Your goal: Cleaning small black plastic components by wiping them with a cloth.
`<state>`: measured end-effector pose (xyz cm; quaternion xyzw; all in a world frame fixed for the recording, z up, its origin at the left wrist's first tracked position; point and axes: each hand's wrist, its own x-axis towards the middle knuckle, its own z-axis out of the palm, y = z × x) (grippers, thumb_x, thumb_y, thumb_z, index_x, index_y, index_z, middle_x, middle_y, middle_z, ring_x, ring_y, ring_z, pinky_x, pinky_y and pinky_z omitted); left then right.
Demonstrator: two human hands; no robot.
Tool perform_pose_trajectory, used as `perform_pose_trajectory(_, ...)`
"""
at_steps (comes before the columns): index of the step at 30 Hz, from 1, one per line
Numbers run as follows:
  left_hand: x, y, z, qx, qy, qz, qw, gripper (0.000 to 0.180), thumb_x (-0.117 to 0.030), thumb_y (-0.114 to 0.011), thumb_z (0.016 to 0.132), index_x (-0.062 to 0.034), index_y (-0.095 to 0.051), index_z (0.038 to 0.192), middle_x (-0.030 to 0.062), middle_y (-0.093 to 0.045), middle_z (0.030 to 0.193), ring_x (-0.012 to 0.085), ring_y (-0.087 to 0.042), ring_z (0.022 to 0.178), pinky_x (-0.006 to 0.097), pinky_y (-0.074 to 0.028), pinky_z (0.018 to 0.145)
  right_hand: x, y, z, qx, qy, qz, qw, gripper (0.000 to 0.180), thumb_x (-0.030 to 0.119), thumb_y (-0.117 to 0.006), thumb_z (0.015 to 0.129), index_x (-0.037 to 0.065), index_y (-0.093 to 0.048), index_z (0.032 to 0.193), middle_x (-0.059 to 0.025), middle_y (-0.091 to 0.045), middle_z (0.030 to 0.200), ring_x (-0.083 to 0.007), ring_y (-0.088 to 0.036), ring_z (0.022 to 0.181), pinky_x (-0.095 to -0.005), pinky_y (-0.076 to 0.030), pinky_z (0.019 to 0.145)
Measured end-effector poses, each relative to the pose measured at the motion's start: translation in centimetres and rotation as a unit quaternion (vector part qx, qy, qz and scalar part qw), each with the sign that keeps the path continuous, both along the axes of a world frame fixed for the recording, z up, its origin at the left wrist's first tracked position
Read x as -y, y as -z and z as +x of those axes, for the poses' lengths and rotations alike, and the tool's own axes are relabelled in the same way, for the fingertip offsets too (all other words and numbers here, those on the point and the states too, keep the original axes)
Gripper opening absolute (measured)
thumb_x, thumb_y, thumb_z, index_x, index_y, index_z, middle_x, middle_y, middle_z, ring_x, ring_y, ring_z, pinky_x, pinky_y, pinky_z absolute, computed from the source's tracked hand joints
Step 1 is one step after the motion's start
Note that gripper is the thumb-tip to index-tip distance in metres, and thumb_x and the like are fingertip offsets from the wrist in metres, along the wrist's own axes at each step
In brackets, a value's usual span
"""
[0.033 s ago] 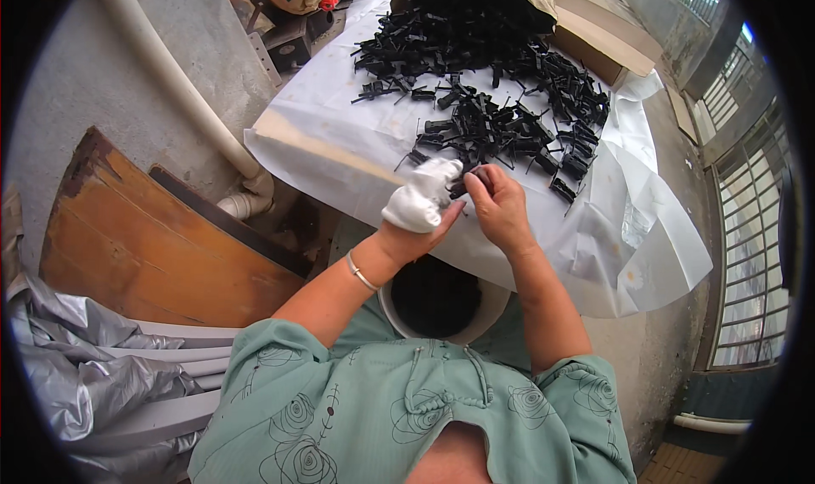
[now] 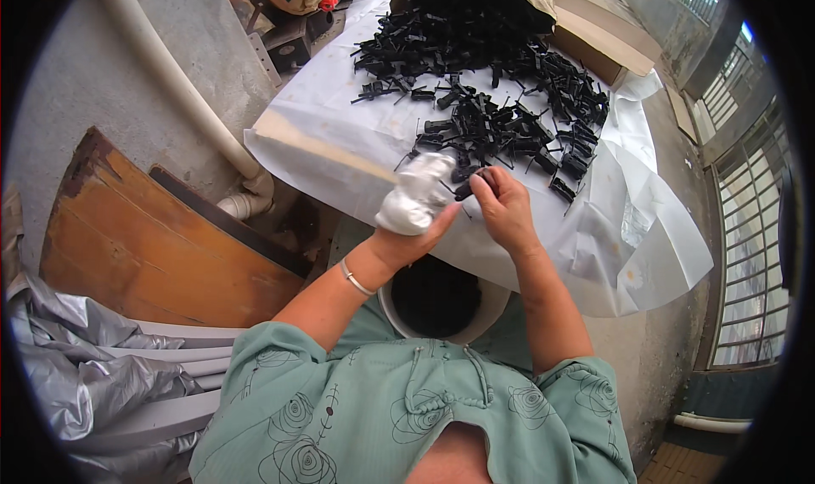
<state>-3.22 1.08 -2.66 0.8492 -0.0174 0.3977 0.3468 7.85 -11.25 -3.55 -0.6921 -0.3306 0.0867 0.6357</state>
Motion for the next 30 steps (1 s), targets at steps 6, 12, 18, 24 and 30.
perform_pose_trajectory(6,-0.5,-0.6,-0.6,-0.227,0.27,-0.536,0.767,0.019,-0.013,-0.052,0.089,-0.0038,-0.053,0.107,0.0036,-0.06,0.085,0.0046,-0.05,0.056,0.018,-0.04,0.045,3.4,-0.5,-1.1,-0.12,-0.158,-0.016,0.98,0.016,0.019,-0.053,0.09,0.003,-0.057,0.094,0.0071,-0.044,0.064,-0.001,-0.035,0.05,-0.0171,-0.028,0.044)
perform_pose_trajectory(12,0.6,-0.4,-1.6,-0.195,0.303,-0.599,0.715,0.017,-0.009,-0.053,0.089,-0.0049,-0.052,0.105,0.0009,-0.057,0.081,0.0037,-0.046,0.053,0.017,-0.036,0.044,3.0,-2.2,-3.6,0.043,-0.075,-0.015,0.996,0.015,0.014,-0.057,0.087,0.002,-0.056,0.095,0.0057,-0.044,0.064,-0.0029,-0.034,0.052,-0.0189,-0.029,0.047)
perform_pose_trajectory(18,2.3,-2.5,-3.7,-0.159,0.199,-0.461,0.85,0.023,-0.004,-0.048,0.088,-0.0012,-0.046,0.111,0.0027,-0.053,0.084,0.0058,-0.051,0.059,0.02,-0.045,0.049,2.4,-3.9,-6.2,0.195,-0.036,-0.007,0.98,0.012,0.008,-0.064,0.08,0.002,-0.053,0.079,0.0034,-0.043,0.061,-0.0032,-0.034,0.053,-0.0199,-0.029,0.046)
perform_pose_trajectory(24,2.5,-3.4,-6.1,-0.139,0.198,-0.426,0.872,0.029,-0.003,-0.05,0.086,-0.0006,-0.045,0.114,0.0027,-0.055,0.084,0.0064,-0.053,0.06,0.021,-0.047,0.053,1.6,-4.2,-5.9,-0.029,-0.117,-0.028,0.992,0.021,0.011,-0.058,0.086,0.002,-0.048,0.071,0.0032,-0.041,0.06,-0.0035,-0.035,0.057,-0.02,-0.031,0.05)
perform_pose_trajectory(30,2.8,-3.3,-8.3,-0.001,-0.011,-0.105,0.994,0.029,-0.004,-0.055,0.081,0.0014,-0.052,0.11,0.0105,-0.06,0.089,0.0157,-0.059,0.077,0.028,-0.05,0.067,1.1,-4.5,-8.5,0.146,-0.16,-0.048,0.975,0.024,0.014,-0.048,0.091,0.0,-0.049,0.071,-0.0029,-0.041,0.054,-0.0096,-0.037,0.053,-0.0278,-0.033,0.048)
